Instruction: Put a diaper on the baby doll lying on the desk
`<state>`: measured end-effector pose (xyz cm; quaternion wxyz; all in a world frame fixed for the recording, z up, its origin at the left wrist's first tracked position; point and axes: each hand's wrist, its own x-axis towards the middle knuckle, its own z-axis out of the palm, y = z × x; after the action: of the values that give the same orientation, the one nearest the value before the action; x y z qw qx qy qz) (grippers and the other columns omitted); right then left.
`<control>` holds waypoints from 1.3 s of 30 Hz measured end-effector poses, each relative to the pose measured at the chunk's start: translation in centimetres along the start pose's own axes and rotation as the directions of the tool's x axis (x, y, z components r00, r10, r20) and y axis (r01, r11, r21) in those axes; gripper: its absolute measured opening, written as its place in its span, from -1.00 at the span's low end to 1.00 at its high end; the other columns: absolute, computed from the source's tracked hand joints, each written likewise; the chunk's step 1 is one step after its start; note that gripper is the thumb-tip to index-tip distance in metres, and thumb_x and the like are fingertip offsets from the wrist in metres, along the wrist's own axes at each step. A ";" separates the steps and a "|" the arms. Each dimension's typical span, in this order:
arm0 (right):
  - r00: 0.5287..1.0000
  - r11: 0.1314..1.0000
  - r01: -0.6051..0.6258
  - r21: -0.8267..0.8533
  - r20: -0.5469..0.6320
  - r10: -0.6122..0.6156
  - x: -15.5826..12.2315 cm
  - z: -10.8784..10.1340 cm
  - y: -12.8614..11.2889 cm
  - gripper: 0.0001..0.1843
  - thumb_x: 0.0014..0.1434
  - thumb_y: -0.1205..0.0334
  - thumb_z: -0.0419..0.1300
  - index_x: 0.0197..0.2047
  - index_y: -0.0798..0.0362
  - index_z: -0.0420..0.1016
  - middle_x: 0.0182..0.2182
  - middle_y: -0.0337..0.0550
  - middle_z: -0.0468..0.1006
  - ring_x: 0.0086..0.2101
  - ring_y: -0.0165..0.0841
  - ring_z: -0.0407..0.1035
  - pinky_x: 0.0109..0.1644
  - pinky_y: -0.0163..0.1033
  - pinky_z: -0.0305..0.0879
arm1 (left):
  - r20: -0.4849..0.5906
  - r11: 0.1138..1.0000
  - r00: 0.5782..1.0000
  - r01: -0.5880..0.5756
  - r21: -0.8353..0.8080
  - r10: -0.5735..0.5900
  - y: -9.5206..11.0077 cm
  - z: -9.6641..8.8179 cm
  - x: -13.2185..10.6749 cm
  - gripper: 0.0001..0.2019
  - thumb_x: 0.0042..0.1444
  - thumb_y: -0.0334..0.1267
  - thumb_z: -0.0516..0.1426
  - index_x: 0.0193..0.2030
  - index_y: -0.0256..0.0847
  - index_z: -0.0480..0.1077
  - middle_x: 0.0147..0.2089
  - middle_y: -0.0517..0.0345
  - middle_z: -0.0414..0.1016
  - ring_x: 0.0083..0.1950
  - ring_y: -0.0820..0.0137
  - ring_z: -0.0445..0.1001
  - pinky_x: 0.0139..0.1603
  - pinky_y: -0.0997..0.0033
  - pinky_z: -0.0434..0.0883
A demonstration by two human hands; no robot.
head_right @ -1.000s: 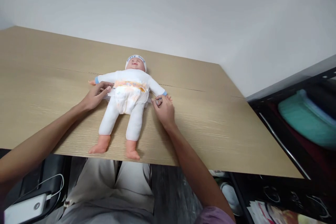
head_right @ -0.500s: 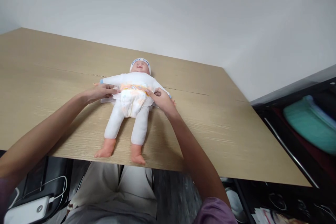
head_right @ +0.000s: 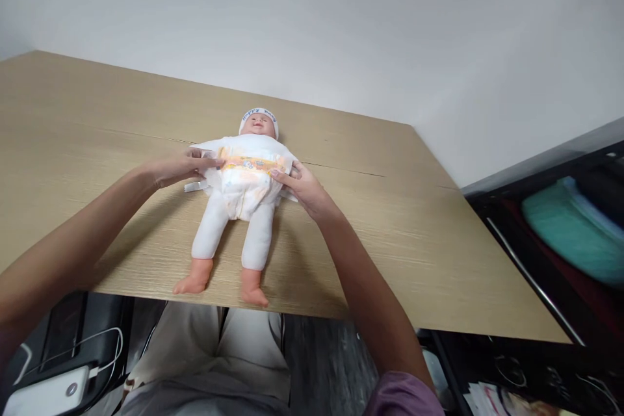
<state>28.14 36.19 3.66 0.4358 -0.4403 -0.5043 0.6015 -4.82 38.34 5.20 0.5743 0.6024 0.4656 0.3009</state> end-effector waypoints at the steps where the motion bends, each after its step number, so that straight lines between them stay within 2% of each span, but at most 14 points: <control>1: 0.999 1.000 0.026 0.007 0.029 -0.026 -0.2 0.2 -0.3 -0.22 -0.10 -0.14 0.73 0.14 -0.15 0.63 0.15 -0.12 0.77 0.15 -0.10 0.67 0.24 -0.02 0.72 | -0.008 0.999 1.000 -0.018 0.029 0.018 0.5 0.1 -0.3 -0.54 0.08 0.19 0.51 -0.26 -0.19 0.64 -0.24 -0.05 0.65 -0.26 0.24 0.58 -0.24 0.22 0.48; 4: 0.994 0.995 0.085 -0.047 0.078 -0.081 -1.1 0.5 -1.4 -0.31 0.02 -0.22 0.68 0.12 -0.13 0.68 0.10 -0.10 0.77 0.16 -0.08 0.65 0.28 0.02 0.68 | 0.018 0.992 0.995 -0.096 0.082 0.095 2.3 0.4 -1.7 -0.54 0.12 0.19 0.49 -0.07 -0.13 0.69 -0.10 -0.06 0.72 -0.06 0.11 0.69 -0.06 0.14 0.59; 6: 0.990 0.983 0.132 -0.128 0.069 -0.124 -2.2 0.5 -2.1 -0.39 0.06 -0.29 0.64 0.02 -0.11 0.69 0.03 -0.09 0.77 0.09 -0.07 0.64 0.23 0.04 0.66 | 0.055 0.983 0.990 -0.135 0.126 0.129 3.5 0.6 -3.2 -0.55 0.16 0.16 0.47 0.01 -0.09 0.67 -0.03 -0.04 0.73 0.04 0.06 0.70 0.02 0.13 0.60; 10: 0.961 0.918 0.276 -0.284 0.085 -0.262 -5.8 0.6 -3.1 -0.48 0.11 -0.32 0.60 -0.19 -0.10 0.62 -0.13 -0.12 0.68 -0.05 -0.12 0.58 0.08 -0.02 0.61 | 0.057 0.920 0.971 -0.240 0.312 0.234 4.9 0.7 -6.7 -0.63 0.20 0.13 0.45 -0.06 -0.08 0.63 -0.05 0.03 0.71 0.00 0.13 0.67 0.01 0.17 0.55; 15: 0.945 0.895 0.325 -0.306 0.068 -0.320 -9.0 0.7 -3.0 -0.58 0.18 -0.21 0.59 -0.20 -0.16 0.57 -0.21 -0.14 0.61 -0.23 -0.20 0.50 -0.13 -0.08 0.55 | -0.039 0.819 0.923 -0.321 0.476 0.384 5.0 1.0 -9.1 -0.63 0.23 0.19 0.41 -0.10 -0.05 0.67 -0.09 0.06 0.70 -0.01 0.16 0.63 0.10 0.16 0.51; 18: 0.919 0.888 0.365 -0.281 -0.044 -0.391 -7.2 0.3 -2.5 -0.55 0.13 -0.16 0.62 -0.18 -0.17 0.52 -0.22 -0.17 0.59 -0.17 -0.18 0.53 -0.06 -0.06 0.57 | -0.131 0.810 0.892 -0.321 0.490 0.433 4.7 0.8 -7.3 -0.60 0.26 0.22 0.38 -0.13 -0.09 0.67 -0.10 0.06 0.70 -0.05 0.20 0.60 0.07 0.19 0.48; 22: 0.843 0.842 0.438 -0.314 -0.181 -0.506 -1.0 -0.7 -1.1 -0.49 0.04 -0.12 0.64 -0.16 -0.13 0.48 -0.18 -0.19 0.59 -0.14 -0.22 0.54 0.05 -0.06 0.56 | -0.274 0.847 0.854 -0.298 0.441 0.443 3.4 -0.2 -1.6 -0.55 0.17 0.22 0.44 -0.16 -0.16 0.66 -0.16 0.04 0.68 -0.16 0.27 0.53 -0.11 0.25 0.42; 25: 0.851 0.840 0.383 -0.385 -0.208 -0.483 3.2 -1.3 0.9 -0.41 -0.01 -0.20 0.62 -0.12 -0.09 0.48 -0.23 -0.22 0.58 -0.25 -0.28 0.50 -0.06 -0.10 0.53 | -0.294 0.874 0.882 -0.221 0.433 0.368 1.2 -1.0 2.5 -0.52 0.07 0.23 0.46 -0.20 -0.18 0.66 -0.20 0.05 0.67 -0.21 0.30 0.49 -0.21 0.30 0.34; 27: 0.863 0.842 0.310 -0.442 -0.240 -0.444 4.4 -1.6 2.6 -0.36 -0.01 -0.28 0.59 -0.12 -0.07 0.45 -0.26 -0.24 0.57 -0.32 -0.31 0.45 -0.15 -0.13 0.49 | -0.261 0.880 0.916 -0.165 0.445 0.304 -0.7 -1.4 4.0 -0.54 0.05 0.21 0.46 -0.22 -0.17 0.66 -0.22 0.05 0.67 -0.20 0.28 0.51 -0.19 0.31 0.35; 30: 0.829 0.790 0.267 -0.553 -0.287 -0.481 3.9 -2.0 4.6 -0.35 0.08 -0.34 0.54 -0.09 -0.07 0.41 -0.27 -0.23 0.61 -0.38 -0.33 0.43 -0.21 -0.15 0.44 | -0.227 0.851 0.928 -0.147 0.505 0.296 -2.8 -1.8 4.6 -0.65 0.13 0.07 0.41 -0.12 -0.15 0.63 -0.16 0.07 0.71 -0.18 0.26 0.56 -0.11 0.27 0.41; 32: 0.793 0.725 0.254 -0.640 -0.291 -0.534 2.6 -2.5 5.3 -0.40 0.18 -0.32 0.49 -0.04 -0.08 0.39 -0.25 -0.21 0.64 -0.39 -0.32 0.44 -0.20 -0.14 0.45 | -0.254 0.800 0.895 -0.165 0.576 0.367 -3.1 -1.8 4.3 -0.71 0.19 -0.05 0.36 -0.03 -0.13 0.59 -0.03 0.07 0.73 -0.17 0.27 0.56 -0.07 0.23 0.44; 34: 0.778 0.661 0.217 -0.718 -0.282 -0.561 1.0 -3.1 5.7 -0.46 0.28 -0.28 0.43 0.01 -0.07 0.41 -0.23 -0.18 0.67 -0.39 -0.29 0.46 -0.19 -0.12 0.45 | -0.289 0.751 0.840 -0.194 0.632 0.460 -2.2 -1.3 3.8 -0.77 0.26 -0.13 0.30 0.01 -0.12 0.56 0.09 0.04 0.71 -0.14 0.26 0.56 -0.01 0.19 0.47; 36: 0.792 0.577 0.180 -0.797 -0.230 -0.565 -0.3 -3.8 6.0 -0.55 0.38 -0.23 0.35 0.02 -0.06 0.45 -0.19 -0.12 0.69 -0.32 -0.23 0.50 -0.13 -0.07 0.46 | -0.279 0.699 0.783 -0.258 0.667 0.556 -0.5 -0.2 3.3 -0.82 0.36 -0.17 0.23 0.03 -0.11 0.55 0.14 0.01 0.68 -0.05 0.23 0.57 0.07 0.15 0.50; 39: 0.829 0.426 0.170 -0.889 -0.105 -0.549 -1.7 -4.5 6.6 -0.66 0.46 -0.16 0.26 -0.09 -0.05 0.51 -0.10 0.01 0.70 -0.13 -0.08 0.55 0.04 0.02 0.45 | -0.102 0.572 0.748 -0.405 0.713 0.656 2.4 2.8 3.0 -0.79 0.47 -0.15 0.14 0.08 -0.11 0.56 0.14 -0.01 0.65 0.11 0.15 0.57 0.21 0.08 0.48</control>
<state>32.41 34.85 -3.20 0.3722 -0.5814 -0.7204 0.0669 -0.64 40.12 6.60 0.1132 0.8099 0.4285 0.3842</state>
